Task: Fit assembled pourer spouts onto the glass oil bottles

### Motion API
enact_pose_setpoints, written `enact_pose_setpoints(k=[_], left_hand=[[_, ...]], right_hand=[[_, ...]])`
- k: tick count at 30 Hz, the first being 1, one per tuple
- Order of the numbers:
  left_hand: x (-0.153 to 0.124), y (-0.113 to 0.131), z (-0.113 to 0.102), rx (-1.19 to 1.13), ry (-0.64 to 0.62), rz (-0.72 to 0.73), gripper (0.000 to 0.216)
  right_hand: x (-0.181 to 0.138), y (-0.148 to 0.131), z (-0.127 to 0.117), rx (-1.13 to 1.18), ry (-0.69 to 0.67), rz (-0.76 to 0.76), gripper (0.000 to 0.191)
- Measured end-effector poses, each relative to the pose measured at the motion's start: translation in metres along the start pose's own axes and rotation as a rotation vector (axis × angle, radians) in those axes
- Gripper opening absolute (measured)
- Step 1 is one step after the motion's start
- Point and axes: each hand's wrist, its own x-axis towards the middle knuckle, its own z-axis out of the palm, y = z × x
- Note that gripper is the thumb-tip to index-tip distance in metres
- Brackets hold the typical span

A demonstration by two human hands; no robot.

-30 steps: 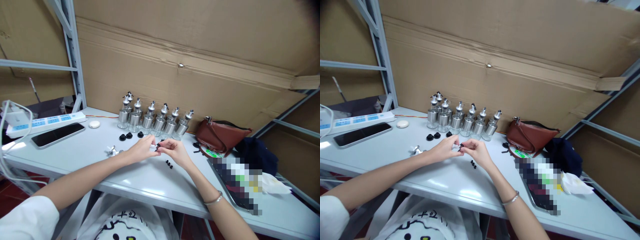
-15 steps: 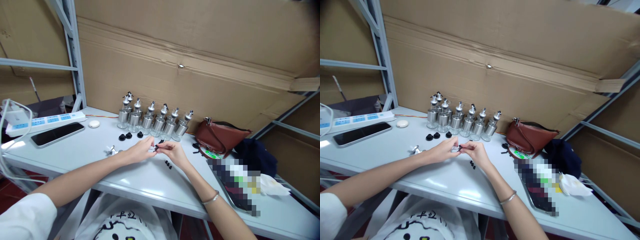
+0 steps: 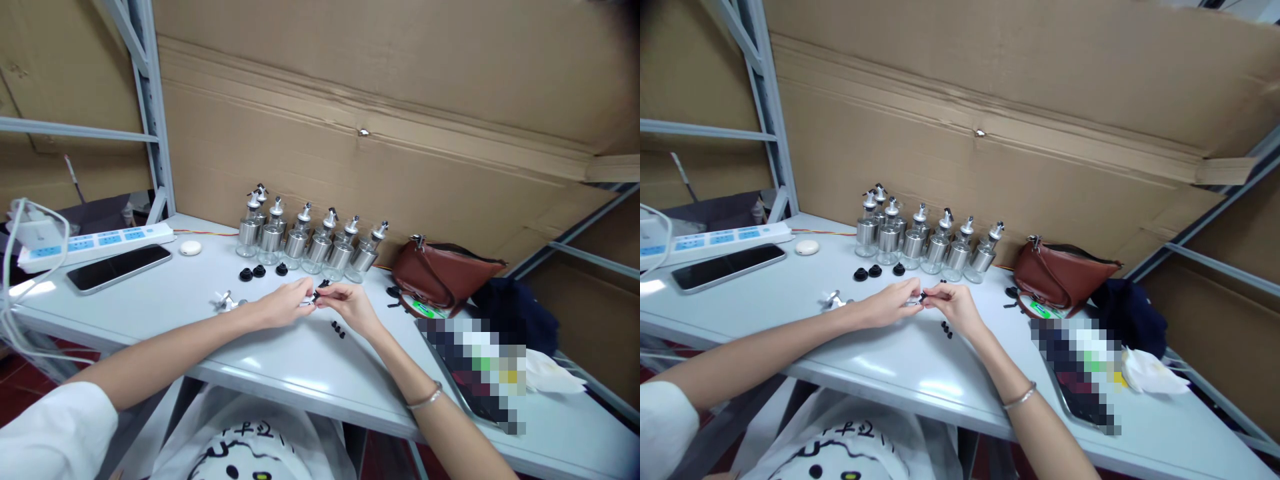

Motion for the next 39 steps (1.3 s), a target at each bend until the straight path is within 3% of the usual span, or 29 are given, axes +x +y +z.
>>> enact_pose_setpoints(k=[7, 15, 27, 33, 39], left_hand=[[0.001, 0.001, 0.003, -0.025, 0.03, -0.045, 0.016], [0.004, 0.012, -0.002, -0.15, 0.049, -0.191, 0.041], [0.004, 0.014, -0.004, -0.326, 0.086, -0.169, 0.012], [0.005, 0.014, -0.007, -0.408, 0.106, -0.082, 0.017], [0.003, 0.018, -0.008, -0.276, 0.123, -0.071, 0.017]], right_hand=[[0.0, -0.002, 0.0, -0.015, -0.003, -0.004, 0.033], [0.0, -0.003, 0.0, -0.014, 0.006, 0.005, 0.036], [0.001, -0.005, -0.002, 0.081, 0.134, -0.032, 0.033], [0.001, -0.007, -0.002, 0.109, 0.145, -0.062, 0.032], [0.0, -0.01, -0.003, 0.067, 0.071, -0.06, 0.032]])
